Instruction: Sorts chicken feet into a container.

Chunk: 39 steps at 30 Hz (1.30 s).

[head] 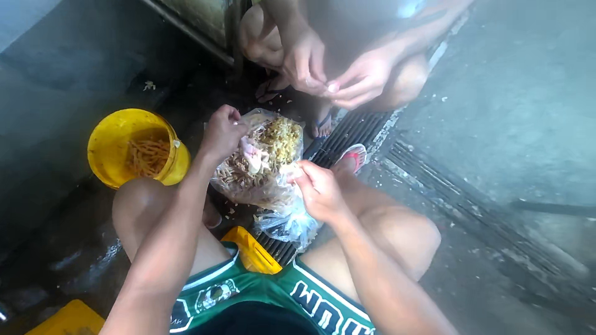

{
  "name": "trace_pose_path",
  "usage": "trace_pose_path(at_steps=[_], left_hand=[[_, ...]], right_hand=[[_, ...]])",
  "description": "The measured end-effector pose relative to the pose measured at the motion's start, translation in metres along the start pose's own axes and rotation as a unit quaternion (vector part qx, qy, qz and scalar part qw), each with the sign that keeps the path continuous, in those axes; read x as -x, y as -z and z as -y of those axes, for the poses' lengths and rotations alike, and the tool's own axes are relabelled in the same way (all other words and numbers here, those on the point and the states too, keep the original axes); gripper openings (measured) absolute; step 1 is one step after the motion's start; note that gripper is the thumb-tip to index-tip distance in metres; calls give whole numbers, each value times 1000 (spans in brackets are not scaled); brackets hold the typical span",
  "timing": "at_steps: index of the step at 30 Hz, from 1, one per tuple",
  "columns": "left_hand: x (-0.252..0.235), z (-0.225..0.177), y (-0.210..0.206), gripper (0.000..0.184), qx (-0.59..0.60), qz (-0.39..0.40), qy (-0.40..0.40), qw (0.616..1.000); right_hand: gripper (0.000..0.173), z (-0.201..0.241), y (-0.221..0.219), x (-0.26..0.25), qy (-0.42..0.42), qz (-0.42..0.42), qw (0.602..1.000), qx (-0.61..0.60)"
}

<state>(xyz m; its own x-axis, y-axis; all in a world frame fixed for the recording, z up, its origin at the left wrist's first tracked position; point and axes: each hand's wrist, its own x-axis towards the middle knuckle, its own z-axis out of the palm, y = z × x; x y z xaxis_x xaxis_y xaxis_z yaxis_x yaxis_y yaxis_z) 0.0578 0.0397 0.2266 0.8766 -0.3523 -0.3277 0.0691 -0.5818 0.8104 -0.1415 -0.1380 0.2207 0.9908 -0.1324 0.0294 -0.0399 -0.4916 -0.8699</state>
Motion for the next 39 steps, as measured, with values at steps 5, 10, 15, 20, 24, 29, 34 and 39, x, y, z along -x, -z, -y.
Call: trace_pose_path(at_steps=[5, 10, 15, 20, 24, 29, 34, 39], left_hand=[[19, -14, -19, 29, -4, 122, -31, 992], [23, -17, -31, 26, 22, 127, -28, 991], [10, -6, -33, 29, 14, 38, -1, 999], [-23, 12, 14, 27, 61, -141, 13, 988], [-10, 7, 14, 20, 159, -69, -28, 984], [16, -5, -14, 22, 152, 42, -38, 987], [16, -8, -27, 20, 133, 73, -38, 988], [11, -5, -32, 20, 149, 48, -41, 987]], right_hand=[[40, -7, -14, -13, -139, 64, 977, -150], [27, -6, -24, -16, -130, 65, 986, -85], [27, 0, -24, -16, -52, 48, 996, -48], [31, 6, -27, 5, 9, 58, 994, -92], [30, 0, -23, -3, -83, 50, 990, -105], [40, -8, -30, -14, -109, 72, 967, -217], [27, -8, -42, -13, -191, 53, 913, -356], [28, -9, -40, -14, -140, 53, 919, -365]])
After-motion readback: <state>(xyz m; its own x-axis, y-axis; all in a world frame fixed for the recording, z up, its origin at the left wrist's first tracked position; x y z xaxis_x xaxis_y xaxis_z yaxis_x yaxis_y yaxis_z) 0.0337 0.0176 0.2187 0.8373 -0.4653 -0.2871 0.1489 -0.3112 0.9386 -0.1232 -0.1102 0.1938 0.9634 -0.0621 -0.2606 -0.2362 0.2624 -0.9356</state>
